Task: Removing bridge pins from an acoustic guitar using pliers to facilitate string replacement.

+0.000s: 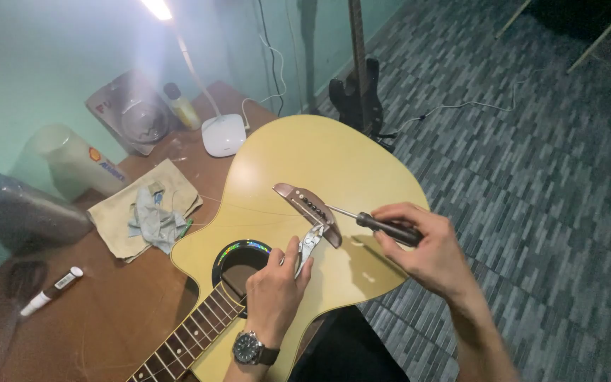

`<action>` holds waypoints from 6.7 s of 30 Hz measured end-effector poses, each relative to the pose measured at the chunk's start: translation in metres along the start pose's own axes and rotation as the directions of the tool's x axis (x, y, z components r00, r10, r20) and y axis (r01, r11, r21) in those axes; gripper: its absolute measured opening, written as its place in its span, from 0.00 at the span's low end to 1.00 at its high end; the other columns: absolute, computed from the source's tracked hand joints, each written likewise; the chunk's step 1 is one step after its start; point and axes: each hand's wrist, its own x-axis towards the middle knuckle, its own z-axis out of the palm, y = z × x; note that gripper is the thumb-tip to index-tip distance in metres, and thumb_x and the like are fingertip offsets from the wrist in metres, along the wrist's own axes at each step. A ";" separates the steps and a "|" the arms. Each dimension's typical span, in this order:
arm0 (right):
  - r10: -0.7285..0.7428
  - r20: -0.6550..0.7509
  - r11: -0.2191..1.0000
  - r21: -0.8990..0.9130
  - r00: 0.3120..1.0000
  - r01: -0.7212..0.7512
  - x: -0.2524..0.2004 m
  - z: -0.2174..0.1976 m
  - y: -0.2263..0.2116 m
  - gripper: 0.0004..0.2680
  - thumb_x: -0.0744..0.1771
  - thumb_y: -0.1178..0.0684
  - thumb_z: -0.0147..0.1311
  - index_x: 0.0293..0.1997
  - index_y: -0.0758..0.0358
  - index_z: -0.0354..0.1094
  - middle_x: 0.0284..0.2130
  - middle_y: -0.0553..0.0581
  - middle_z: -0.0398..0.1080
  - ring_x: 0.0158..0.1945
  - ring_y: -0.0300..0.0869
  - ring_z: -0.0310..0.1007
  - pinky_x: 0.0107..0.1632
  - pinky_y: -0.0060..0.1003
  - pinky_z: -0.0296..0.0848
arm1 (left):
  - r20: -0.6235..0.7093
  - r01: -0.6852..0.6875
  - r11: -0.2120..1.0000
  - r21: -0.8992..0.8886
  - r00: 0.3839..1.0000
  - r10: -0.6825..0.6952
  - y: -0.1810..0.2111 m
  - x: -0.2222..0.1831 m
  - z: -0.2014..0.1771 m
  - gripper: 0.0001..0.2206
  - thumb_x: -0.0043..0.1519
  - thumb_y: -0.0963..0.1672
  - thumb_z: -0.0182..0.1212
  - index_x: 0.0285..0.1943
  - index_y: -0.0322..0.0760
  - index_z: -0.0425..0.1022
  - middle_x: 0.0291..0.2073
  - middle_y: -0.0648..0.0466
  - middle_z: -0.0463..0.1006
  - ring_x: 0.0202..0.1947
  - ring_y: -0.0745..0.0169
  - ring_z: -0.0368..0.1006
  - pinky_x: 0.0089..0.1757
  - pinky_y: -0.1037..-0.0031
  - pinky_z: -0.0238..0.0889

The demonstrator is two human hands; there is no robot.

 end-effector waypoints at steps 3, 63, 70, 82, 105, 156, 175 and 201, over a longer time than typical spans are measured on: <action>0.276 -0.048 0.960 0.070 0.960 -0.272 -0.028 0.001 0.026 0.11 0.61 0.60 0.60 0.47 0.62 0.76 0.47 0.57 0.81 0.50 0.43 0.82 0.57 0.37 0.81 | 0.018 0.002 1.000 0.019 1.000 -0.002 -0.002 0.003 0.000 0.19 0.67 0.52 0.58 0.60 0.39 0.71 0.29 0.55 0.73 0.16 0.64 0.65 0.16 0.73 0.61; -0.041 -0.132 0.995 0.080 0.990 0.052 0.011 0.011 0.014 0.11 0.62 0.58 0.65 0.46 0.65 0.72 0.42 0.61 0.79 0.46 0.46 0.83 0.52 0.38 0.83 | 0.228 0.207 0.959 -0.193 0.960 -0.162 0.036 0.002 -0.013 0.51 0.49 0.53 0.83 0.78 0.37 0.51 0.70 0.36 0.59 0.70 0.40 0.53 0.62 0.52 0.52; -0.368 -0.002 0.900 -0.252 0.930 0.356 0.039 0.029 -0.010 0.07 0.67 0.52 0.60 0.43 0.62 0.67 0.36 0.55 0.73 0.35 0.42 0.74 0.31 0.33 0.74 | 0.211 0.053 0.980 -0.194 0.978 -0.011 0.012 0.006 0.013 0.52 0.53 0.58 0.75 0.79 0.33 0.47 0.79 0.40 0.41 0.78 0.45 0.35 0.67 0.46 0.27; -0.381 0.205 0.827 -0.360 0.902 0.431 0.047 0.052 -0.012 0.07 0.69 0.54 0.57 0.43 0.64 0.61 0.32 0.56 0.68 0.29 0.43 0.68 0.33 0.38 0.71 | 0.076 0.084 0.978 -0.193 0.995 -0.071 0.015 0.001 0.023 0.54 0.50 0.59 0.75 0.79 0.32 0.47 0.78 0.42 0.48 0.78 0.51 0.41 0.69 0.50 0.29; -0.456 0.143 0.455 -0.811 0.878 0.368 -0.019 0.158 -0.034 0.12 0.67 0.61 0.54 0.55 0.74 0.71 0.41 0.66 0.73 0.34 0.45 0.72 0.35 0.33 0.74 | -0.118 -0.009 0.963 0.270 0.992 0.042 0.014 0.000 0.030 0.54 0.56 0.71 0.44 0.81 0.34 0.44 0.79 0.45 0.46 0.80 0.48 0.38 0.72 0.53 0.31; -0.206 -0.062 0.874 -0.460 0.977 0.155 -0.023 0.111 0.048 0.32 0.60 0.39 0.70 0.65 0.70 0.61 0.48 0.62 0.66 0.50 0.52 0.68 0.49 0.44 0.75 | 0.238 -0.110 0.990 0.085 0.967 0.087 -0.008 0.014 -0.063 0.25 0.61 0.35 0.49 0.70 0.42 0.62 0.31 0.49 0.65 0.19 0.56 0.63 0.15 0.64 0.61; -0.144 0.177 0.862 -0.460 0.974 0.212 0.007 0.107 0.060 0.29 0.66 0.40 0.61 0.68 0.71 0.57 0.38 0.61 0.65 0.35 0.49 0.70 0.39 0.45 0.73 | 0.170 -0.035 0.992 -0.120 0.984 0.055 -0.021 0.004 -0.063 0.25 0.64 0.35 0.49 0.73 0.39 0.64 0.35 0.46 0.67 0.19 0.51 0.68 0.21 0.62 0.68; -0.200 0.114 0.839 -0.494 0.973 0.230 0.004 0.116 0.071 0.28 0.65 0.42 0.63 0.67 0.74 0.60 0.36 0.59 0.63 0.35 0.48 0.69 0.38 0.44 0.74 | 0.254 -0.066 0.977 -0.204 0.960 0.118 -0.027 0.017 -0.058 0.24 0.65 0.35 0.48 0.72 0.41 0.64 0.35 0.46 0.68 0.17 0.46 0.65 0.21 0.59 0.67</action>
